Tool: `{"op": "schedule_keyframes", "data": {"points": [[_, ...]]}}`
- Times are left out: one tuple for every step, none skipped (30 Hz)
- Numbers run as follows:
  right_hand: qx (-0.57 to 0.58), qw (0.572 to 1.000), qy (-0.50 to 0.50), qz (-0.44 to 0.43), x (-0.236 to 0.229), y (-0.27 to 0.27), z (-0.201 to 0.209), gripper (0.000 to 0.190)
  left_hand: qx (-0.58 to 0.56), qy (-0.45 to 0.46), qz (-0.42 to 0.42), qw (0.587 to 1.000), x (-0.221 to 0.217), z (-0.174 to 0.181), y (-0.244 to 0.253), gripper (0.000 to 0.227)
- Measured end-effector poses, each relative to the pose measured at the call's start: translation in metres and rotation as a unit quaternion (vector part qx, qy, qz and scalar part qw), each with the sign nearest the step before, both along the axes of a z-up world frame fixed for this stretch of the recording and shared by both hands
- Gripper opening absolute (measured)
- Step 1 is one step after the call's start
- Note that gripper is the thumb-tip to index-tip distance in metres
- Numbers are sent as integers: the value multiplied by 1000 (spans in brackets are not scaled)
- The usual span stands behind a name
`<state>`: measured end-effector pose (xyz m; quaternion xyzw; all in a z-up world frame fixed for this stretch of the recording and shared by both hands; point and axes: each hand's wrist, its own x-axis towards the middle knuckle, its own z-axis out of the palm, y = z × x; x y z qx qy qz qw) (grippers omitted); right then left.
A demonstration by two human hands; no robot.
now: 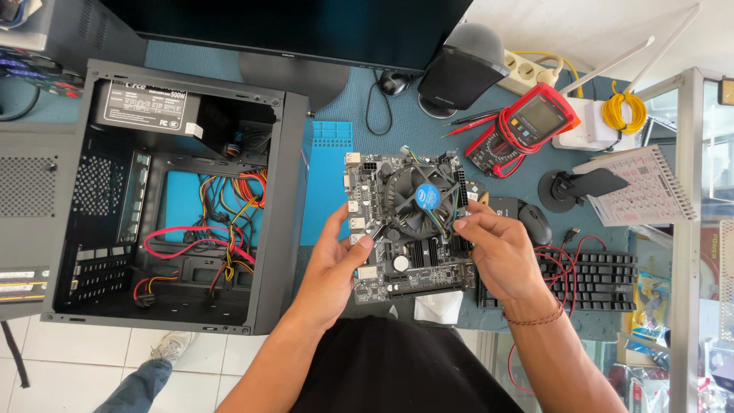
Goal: The person applies thermal paste to a CPU on a motherboard using a syringe and spreads it with a finger. They then place a CPU fan onto the motherboard and connect the fan cable to the appropriate header.
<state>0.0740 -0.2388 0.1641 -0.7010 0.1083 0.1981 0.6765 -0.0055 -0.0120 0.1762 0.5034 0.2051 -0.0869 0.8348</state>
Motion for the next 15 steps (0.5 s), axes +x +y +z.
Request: {"op": "schedule_keyframes", "data": {"points": [[0,1000,0,0,0,0,1,13,0,0,0,1000,1,1,0,68],[-2,1000,0,4,0,1,2,13,-3,-1,1,1000,1,3,0,68],[-3,1000,-2,7,0,1,3,13,-5,-3,1,1000,2,4,0,67],[-3,1000,-3,7,1,2,4,13,-5,-4,1,1000,2,2,1,67],[-16,1000,-8,9,0,2,5,13,-7,-4,4,1000,1,-1,1,67],[-29,999,-13,10,-1,3,6,13,-9,-5,7,1000,0,-3,1,66],[-29,999,-13,10,0,4,7,13,-9,-5,7,1000,0,-2,1,66],[-50,998,-25,16,0,4,9,13,-16,-10,8,1000,0,0,1,67],[-72,997,-37,20,0,4,10,13,-24,-14,8,1000,0,2,0,68],[-72,997,-38,19,1,2,8,13,-24,-15,6,1000,0,6,1,68],[-71,997,-35,19,2,0,5,15,-30,-15,11,999,0,11,1,67],[-70,997,-32,19,3,-2,2,33,-36,-15,16,999,1,15,1,67],[-69,997,-33,18,3,-4,-2,33,-35,-16,16,999,0,15,2,67],[-44,998,-45,28,3,-6,-6,34,-41,-17,17,999,-1,15,2,66],[-19,998,-56,37,2,-8,-10,35,-46,-18,16,999,-2,15,2,66]]}}
